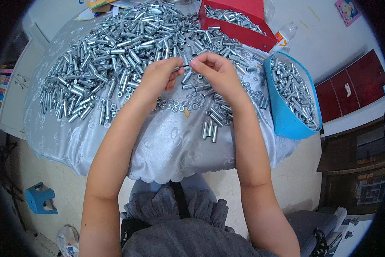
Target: The person sits at a table covered with a white cloth, sorting through a large pile of metal bolts and nuts. They repeatedly pick up a bolt and a nut, thread the nut onto the bolt, and place the assembled unit into a blue container on the right. The person continues this repetitive assembly process throughout the video.
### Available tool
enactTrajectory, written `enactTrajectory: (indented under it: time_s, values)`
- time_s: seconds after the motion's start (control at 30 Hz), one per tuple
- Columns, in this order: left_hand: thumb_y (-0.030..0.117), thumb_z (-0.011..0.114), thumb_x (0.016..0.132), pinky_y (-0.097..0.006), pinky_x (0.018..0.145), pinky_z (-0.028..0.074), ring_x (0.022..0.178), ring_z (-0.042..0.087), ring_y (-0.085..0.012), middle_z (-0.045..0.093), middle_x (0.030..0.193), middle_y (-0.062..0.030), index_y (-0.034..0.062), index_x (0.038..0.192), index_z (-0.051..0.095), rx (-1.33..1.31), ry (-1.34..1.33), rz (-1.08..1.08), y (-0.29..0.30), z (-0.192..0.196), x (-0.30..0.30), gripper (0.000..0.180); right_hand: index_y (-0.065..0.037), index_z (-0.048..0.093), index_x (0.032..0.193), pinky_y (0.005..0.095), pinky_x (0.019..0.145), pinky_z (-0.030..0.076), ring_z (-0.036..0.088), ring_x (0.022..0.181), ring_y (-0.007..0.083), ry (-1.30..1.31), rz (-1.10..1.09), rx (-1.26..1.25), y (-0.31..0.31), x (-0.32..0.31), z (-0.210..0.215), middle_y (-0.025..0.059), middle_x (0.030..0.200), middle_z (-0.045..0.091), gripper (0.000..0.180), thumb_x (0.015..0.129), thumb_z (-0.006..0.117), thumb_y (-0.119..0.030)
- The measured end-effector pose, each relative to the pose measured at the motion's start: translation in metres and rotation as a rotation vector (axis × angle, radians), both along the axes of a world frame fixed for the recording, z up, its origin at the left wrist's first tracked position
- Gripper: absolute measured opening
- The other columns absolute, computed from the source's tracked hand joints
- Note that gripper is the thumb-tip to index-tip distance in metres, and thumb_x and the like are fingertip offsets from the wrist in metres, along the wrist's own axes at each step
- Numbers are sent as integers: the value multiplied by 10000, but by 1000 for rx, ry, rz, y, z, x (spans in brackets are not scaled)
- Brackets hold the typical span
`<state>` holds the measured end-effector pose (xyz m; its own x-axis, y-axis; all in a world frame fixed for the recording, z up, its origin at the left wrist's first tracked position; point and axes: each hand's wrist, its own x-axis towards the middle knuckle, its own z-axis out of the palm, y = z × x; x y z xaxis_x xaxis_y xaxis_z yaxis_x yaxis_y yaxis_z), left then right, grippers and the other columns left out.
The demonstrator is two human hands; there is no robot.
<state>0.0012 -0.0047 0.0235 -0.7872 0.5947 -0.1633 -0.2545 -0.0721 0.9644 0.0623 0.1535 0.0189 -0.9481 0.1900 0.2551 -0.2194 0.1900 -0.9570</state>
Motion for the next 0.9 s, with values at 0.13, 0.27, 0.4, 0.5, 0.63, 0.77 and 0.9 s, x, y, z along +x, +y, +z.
enactTrajectory:
  time_s: [0.13, 0.27, 0.4, 0.5, 0.63, 0.77, 0.9]
  values:
    - [302, 543, 850, -219, 447, 204, 472, 280, -49, 345, 545, 74, 73, 724, 544, 9, 24, -90, -1, 0, 2, 261, -7, 636, 886, 184, 573, 392, 498, 649, 30, -39, 28, 52, -2, -1, -2, -18, 737, 601, 190, 844, 639, -193]
    - [303, 549, 849, -219, 445, 200, 478, 282, -46, 347, 549, 74, 73, 727, 545, 38, 5, -84, -1, -3, 1, 260, -3, 641, 897, 188, 587, 403, 511, 661, 34, -18, 7, 48, -3, 0, -3, -12, 750, 611, 190, 845, 638, -186]
    - [307, 551, 851, -220, 446, 199, 478, 282, -46, 353, 554, 72, 77, 723, 539, 42, -15, -39, -2, 0, 2, 263, -1, 655, 893, 195, 621, 423, 532, 689, 42, -21, 6, 40, -4, 1, 0, 2, 770, 631, 193, 833, 652, -185]
    - [298, 550, 851, -220, 447, 199, 478, 284, -48, 361, 559, 69, 80, 716, 532, 50, -18, -57, -3, 0, 1, 257, -2, 664, 893, 199, 645, 434, 545, 705, 51, -21, 16, 43, -6, 3, 3, 12, 786, 643, 193, 823, 664, -182]
    - [277, 546, 847, -220, 447, 197, 479, 286, -49, 364, 557, 64, 78, 711, 523, 30, -15, -48, -2, 1, 1, 243, 3, 666, 897, 203, 672, 447, 563, 726, 63, -18, 14, 44, -4, 3, 2, 24, 803, 652, 186, 815, 671, -164]
    - [265, 541, 846, -217, 449, 221, 480, 298, -54, 398, 579, 52, 77, 728, 517, 86, -44, -121, -5, 0, -2, 223, 13, 667, 888, 210, 695, 458, 576, 743, 72, -23, 41, -47, -7, 3, 5, 37, 812, 657, 178, 810, 674, -147]
    - [264, 542, 850, -208, 454, 253, 484, 309, -55, 433, 609, 44, 80, 748, 517, 143, -128, -166, -6, -2, -4, 212, 18, 663, 894, 215, 705, 462, 585, 751, 81, -6, 53, -112, -9, 5, 8, 48, 814, 658, 178, 811, 671, -139]
